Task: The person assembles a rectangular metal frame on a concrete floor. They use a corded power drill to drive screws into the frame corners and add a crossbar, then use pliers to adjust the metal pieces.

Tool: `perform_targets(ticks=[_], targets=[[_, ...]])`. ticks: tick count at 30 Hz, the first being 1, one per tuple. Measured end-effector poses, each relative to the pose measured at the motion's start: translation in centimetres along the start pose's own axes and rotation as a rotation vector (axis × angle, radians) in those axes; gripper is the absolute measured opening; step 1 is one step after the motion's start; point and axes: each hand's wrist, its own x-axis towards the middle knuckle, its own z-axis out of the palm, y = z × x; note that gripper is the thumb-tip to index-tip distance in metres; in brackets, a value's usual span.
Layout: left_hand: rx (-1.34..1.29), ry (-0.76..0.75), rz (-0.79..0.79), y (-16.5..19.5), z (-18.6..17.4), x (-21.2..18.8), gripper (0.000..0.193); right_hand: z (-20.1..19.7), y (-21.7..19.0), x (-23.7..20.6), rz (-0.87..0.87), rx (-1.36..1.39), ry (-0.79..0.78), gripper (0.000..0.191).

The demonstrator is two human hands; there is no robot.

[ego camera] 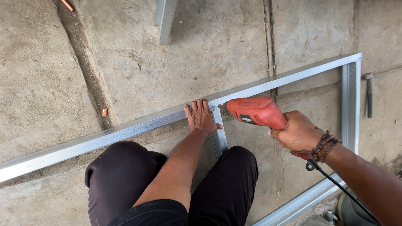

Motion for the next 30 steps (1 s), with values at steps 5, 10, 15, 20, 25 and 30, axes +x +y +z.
perform_targets(ticks=[5,10,15,20,25,30], targets=[[0.01,-0.008,0.006,0.02,0.04,0.05,0.134,0.24,-0.25,-0.42,-0.03,-0.036,0.009,0.026],[-0.012,-0.003,0.002,-0.05,0.02,0.06,0.135,0.25,-0.47,-0.59,-0.036,-0.068,0.0,0.025],[0.007,-0.022,-0.001,0.04,-0.03,0.04,0.134,0.44,-0.17,-0.67,-0.023,-0.024,-0.012,0.024],[0.008,-0.015,-0.002,0.03,-0.13,0.07,0.134,0.62,-0.12,-0.37,-0.059,-0.061,0.013,0.024],[0.022,-0.013,0.005,-0.02,-0.19,0.0,0.134,1.03,-0.06,-0.56,-0.065,-0.011,0.003,0.024],[0.002,-0.016,0.007,-0.06,0.02,0.04,0.134,0.88,0.02,-0.26,-0.052,-0.034,0.014,0.021]])
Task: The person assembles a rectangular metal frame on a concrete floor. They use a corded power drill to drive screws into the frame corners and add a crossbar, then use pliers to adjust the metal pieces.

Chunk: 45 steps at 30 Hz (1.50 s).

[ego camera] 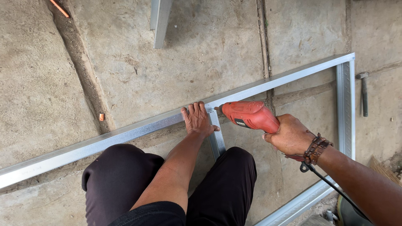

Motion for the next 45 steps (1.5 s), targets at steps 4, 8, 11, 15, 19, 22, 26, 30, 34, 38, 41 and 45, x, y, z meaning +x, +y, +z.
perform_targets(ticks=[4,8,11,15,19,22,26,30,34,38,41,45], targets=[[0.0,0.019,-0.001,-0.1,0.4,0.1,0.136,0.4,0.4,0.1,-0.02,0.022,-0.004,0.023],[-0.001,0.034,0.013,-0.2,0.7,0.2,0.136,0.9,0.8,0.1,-0.071,-0.011,0.103,0.029],[-0.004,0.043,0.015,-0.3,0.8,0.3,0.136,0.7,0.9,0.4,-0.004,-0.022,0.037,0.029],[-0.024,0.024,0.008,-0.3,0.7,0.3,0.134,0.9,0.9,0.3,-0.103,-0.077,0.103,0.031],[-0.01,0.034,0.007,-0.2,0.7,0.3,0.134,1.5,0.8,-0.3,-0.193,-0.076,0.137,0.029],[-0.013,0.048,0.014,-0.3,0.8,0.2,0.135,0.9,0.7,-0.4,0.018,0.118,0.037,0.029],[0.0,0.049,0.011,-0.3,0.8,0.2,0.134,0.3,0.3,-0.2,0.05,0.088,0.015,0.026],[-0.003,0.057,0.009,-0.3,0.7,0.3,0.135,0.8,0.4,-0.4,0.019,0.12,0.03,0.026],[0.008,0.041,0.003,-0.2,0.7,0.1,0.134,1.3,0.9,-0.4,0.023,0.111,0.035,0.027],[0.005,0.032,-0.003,-0.2,0.6,0.1,0.134,1.5,1.2,0.0,-0.014,0.029,0.075,0.032],[-0.006,0.034,-0.008,-0.2,0.5,0.1,0.134,1.7,1.4,0.0,-0.075,0.023,0.105,0.034],[-0.003,0.04,-0.005,-0.2,0.6,0.1,0.134,1.8,1.3,-0.1,-0.039,0.025,0.096,0.036]])
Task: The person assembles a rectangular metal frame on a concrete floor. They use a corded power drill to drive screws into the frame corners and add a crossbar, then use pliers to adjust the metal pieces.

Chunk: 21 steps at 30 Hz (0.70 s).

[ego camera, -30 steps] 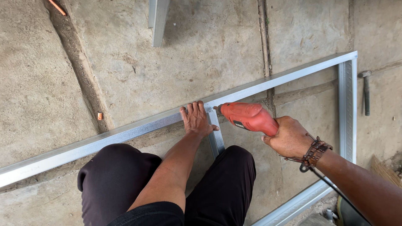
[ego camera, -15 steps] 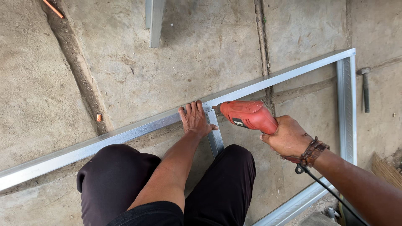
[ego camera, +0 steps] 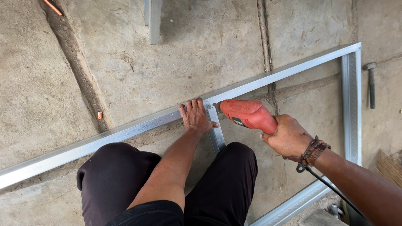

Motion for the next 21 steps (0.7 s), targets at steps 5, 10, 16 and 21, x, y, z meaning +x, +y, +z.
perform_targets(ticks=[5,10,16,21], targets=[[-0.004,-0.001,0.0,0.0,0.0,-0.02,0.134,-0.37,-0.3,0.04,0.026,-0.006,-0.019,0.034],[-0.014,0.0,-0.001,0.06,-0.1,-0.19,0.135,-0.68,-0.6,-0.18,0.078,0.05,-0.082,0.031],[-0.009,-0.007,0.002,0.01,-0.1,-0.17,0.136,-0.72,-0.64,-0.04,0.003,-0.033,-0.05,0.033],[-0.009,0.006,-0.005,0.02,-0.08,0.04,0.134,-0.22,-0.37,-0.12,-0.019,-0.047,-0.011,0.035]])
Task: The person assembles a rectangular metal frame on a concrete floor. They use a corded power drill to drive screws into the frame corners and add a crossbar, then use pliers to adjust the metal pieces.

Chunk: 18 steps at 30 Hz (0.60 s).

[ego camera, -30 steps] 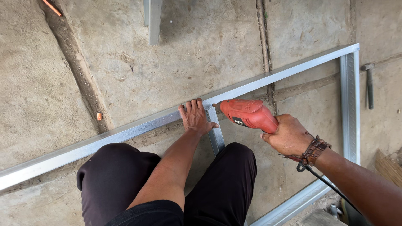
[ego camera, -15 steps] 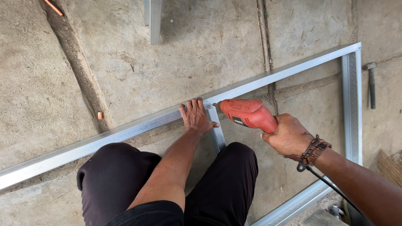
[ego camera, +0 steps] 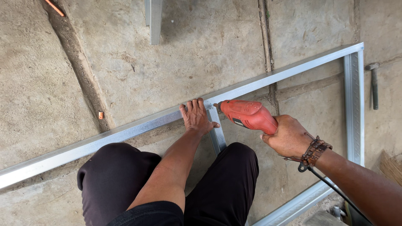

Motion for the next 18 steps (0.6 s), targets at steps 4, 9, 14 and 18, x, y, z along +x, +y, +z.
perform_targets(ticks=[4,9,14,18], targets=[[-0.008,0.001,-0.002,0.0,-0.1,-0.2,0.134,0.2,0.1,-0.1,-0.059,0.028,0.031,0.033],[0.0,-0.017,0.001,0.1,-0.2,-0.2,0.134,0.3,-0.3,0.1,0.0,-0.017,-0.043,0.031],[0.004,0.001,0.01,0.0,0.2,-0.2,0.133,1.0,-0.5,-0.3,-0.028,-0.039,-0.019,0.03],[-0.003,0.022,-0.003,0.0,0.3,-0.1,0.133,1.0,-0.1,-0.1,-0.06,0.0,0.021,0.033]])
